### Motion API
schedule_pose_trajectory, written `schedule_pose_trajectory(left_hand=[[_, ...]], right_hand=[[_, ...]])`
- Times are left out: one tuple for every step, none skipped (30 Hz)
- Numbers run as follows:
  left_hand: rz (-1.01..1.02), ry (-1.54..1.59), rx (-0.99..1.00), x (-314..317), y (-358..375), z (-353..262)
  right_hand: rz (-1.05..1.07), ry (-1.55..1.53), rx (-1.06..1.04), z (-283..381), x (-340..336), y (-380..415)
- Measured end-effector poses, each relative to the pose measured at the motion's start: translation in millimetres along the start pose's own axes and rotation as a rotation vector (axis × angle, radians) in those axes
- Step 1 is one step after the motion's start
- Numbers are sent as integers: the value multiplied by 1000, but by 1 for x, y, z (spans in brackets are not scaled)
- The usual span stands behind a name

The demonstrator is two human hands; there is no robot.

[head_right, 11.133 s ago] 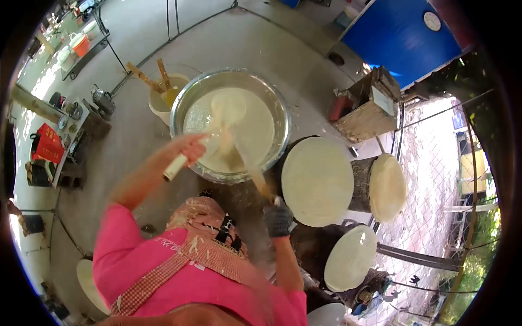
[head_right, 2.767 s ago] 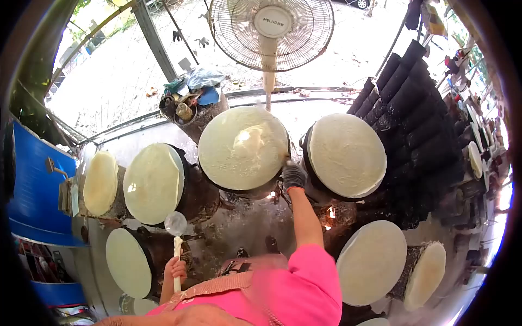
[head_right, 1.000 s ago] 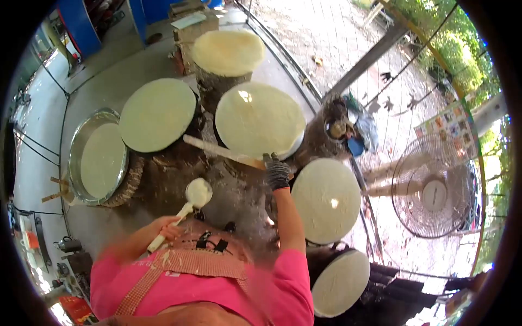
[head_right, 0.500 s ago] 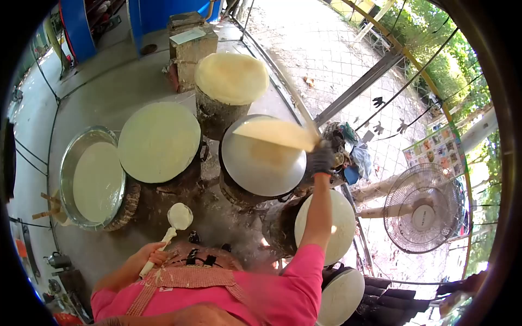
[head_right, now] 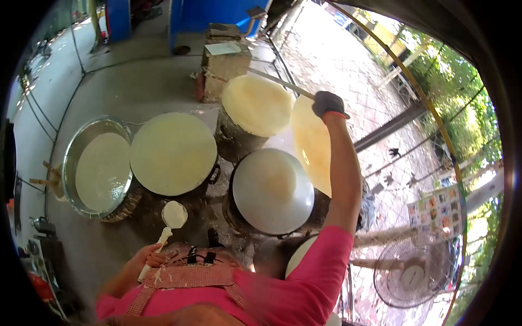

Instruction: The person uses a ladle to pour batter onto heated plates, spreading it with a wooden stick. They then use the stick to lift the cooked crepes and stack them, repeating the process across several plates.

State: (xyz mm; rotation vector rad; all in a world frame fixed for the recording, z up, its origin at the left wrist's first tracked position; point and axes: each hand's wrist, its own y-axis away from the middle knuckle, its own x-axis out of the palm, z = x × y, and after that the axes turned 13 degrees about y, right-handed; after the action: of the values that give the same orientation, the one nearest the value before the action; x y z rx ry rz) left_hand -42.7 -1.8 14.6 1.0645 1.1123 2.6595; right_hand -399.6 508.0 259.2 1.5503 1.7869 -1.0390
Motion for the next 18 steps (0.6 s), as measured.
schedule_pose_trajectory(left_hand=[[32, 40, 22, 1, -2, 4], [65, 73, 49, 3, -3, 7], [133, 110, 35, 1, -6, 9], [188, 141, 37, 2, -8, 11], [238, 172, 37, 3, -8, 13], [284, 202, 35, 3, -8, 16], [299, 252, 50, 5, -7, 20], [316, 300, 64, 8, -6, 24], [335, 347, 76, 12, -5, 30], [357, 395, 89, 18, -5, 35], [354, 396, 145, 25, -4, 41], [351, 398, 204, 34, -3, 47], [350, 399, 269, 44, -2, 53], [336, 430, 320, 52, 0, 61], [320, 460, 374, 59, 2, 70], [303, 490, 429, 65, 2, 74], [319, 478, 436, 69, 1, 73], [333, 465, 442, 72, 0, 72]], right_hand=[[50, 32, -14, 12, -10, -19], [66, -47, 27, 16, -22, -37], [-21, -135, 41, 11, -21, -56], [-103, -223, 54, -2, -12, -79], [-176, 526, -470, -34, 25, -128], [-283, 327, -535, -57, 30, -135], [193, -449, -199, -64, 46, -140], [309, -1207, 383, -69, 60, -145], [190, -1427, 532, -63, 82, -145], [113, -1460, 501, -53, 118, -140], [61, -1478, 454, -40, 157, -139], [14, -1480, 402, -24, 198, -139], [-17, -1492, 369, -3, 239, -136], [-14, -1551, 399, 20, 277, -133], [-16, -1665, 515, 49, 303, -128], [-13, -1779, 636, 72, 321, -119], [79, -1144, 408, 85, 340, -107], [141, -508, 175, 99, 355, -103]])
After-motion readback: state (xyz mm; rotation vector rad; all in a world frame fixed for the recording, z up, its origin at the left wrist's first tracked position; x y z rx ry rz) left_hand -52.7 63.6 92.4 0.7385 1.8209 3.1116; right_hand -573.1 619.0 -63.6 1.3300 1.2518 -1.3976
